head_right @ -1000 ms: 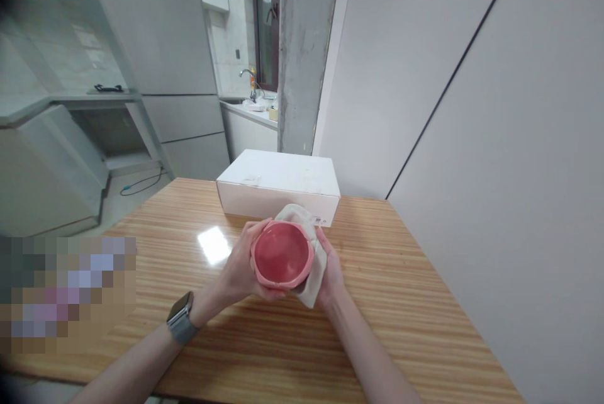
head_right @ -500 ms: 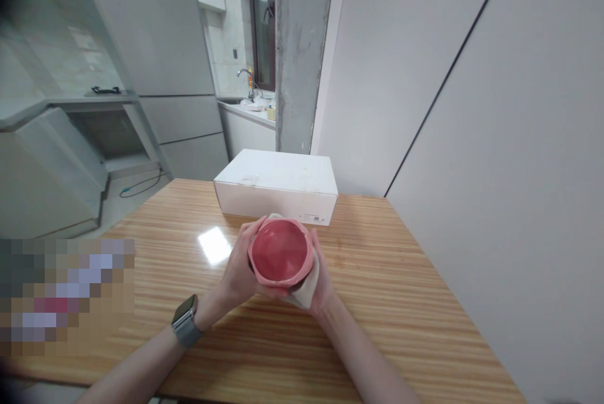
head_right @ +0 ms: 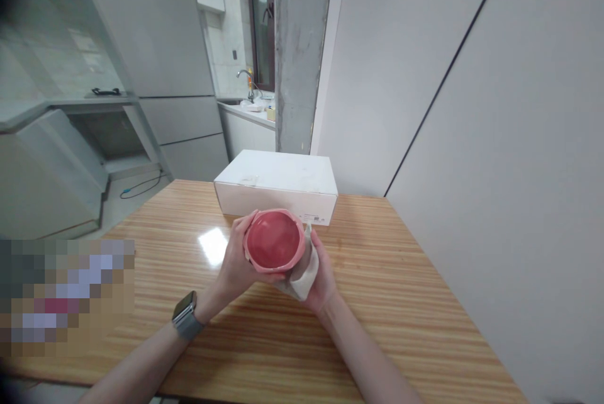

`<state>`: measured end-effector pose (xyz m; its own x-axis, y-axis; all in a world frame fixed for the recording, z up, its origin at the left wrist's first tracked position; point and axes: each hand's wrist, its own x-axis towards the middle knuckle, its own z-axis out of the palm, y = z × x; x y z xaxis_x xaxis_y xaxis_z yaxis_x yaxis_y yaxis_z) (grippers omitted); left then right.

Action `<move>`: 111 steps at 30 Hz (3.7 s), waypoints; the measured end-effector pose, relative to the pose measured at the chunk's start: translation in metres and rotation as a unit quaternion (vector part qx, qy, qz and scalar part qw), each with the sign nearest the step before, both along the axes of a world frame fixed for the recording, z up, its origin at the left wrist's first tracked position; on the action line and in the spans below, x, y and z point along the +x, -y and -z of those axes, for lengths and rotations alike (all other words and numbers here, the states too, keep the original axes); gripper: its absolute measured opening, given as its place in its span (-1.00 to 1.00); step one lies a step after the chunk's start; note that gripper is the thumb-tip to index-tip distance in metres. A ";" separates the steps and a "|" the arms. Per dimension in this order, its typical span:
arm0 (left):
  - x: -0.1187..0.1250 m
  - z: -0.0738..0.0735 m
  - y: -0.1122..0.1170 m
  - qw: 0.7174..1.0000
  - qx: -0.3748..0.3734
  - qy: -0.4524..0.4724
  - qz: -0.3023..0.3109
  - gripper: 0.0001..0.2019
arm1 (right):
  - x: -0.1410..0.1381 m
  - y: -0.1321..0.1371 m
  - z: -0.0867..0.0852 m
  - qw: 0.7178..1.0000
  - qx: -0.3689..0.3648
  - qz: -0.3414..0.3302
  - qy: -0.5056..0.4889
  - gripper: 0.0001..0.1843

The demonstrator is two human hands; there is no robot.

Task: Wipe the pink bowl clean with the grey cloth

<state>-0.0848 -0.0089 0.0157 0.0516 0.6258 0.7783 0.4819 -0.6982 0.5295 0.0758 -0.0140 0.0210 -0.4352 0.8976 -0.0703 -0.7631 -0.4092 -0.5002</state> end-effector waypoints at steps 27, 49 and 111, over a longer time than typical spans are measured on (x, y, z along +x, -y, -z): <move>0.014 -0.005 0.003 0.822 -0.413 0.322 0.224 -0.32 | -0.005 -0.011 0.011 0.957 0.081 0.236 0.147 -0.68; 0.017 0.006 0.001 0.776 -0.422 0.374 0.282 -0.57 | -0.004 -0.009 0.027 0.912 0.019 0.381 0.151 -0.82; 0.136 0.023 -0.034 0.775 -0.451 0.302 0.323 -0.47 | 0.190 0.081 0.037 0.609 0.240 0.171 0.736 -0.12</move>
<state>0.0508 0.0252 -0.0077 0.3784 0.9246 0.0438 -0.3403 0.0950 0.9355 0.2657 -0.0948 -0.0161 0.0006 0.9888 0.1490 0.6585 0.1118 -0.7443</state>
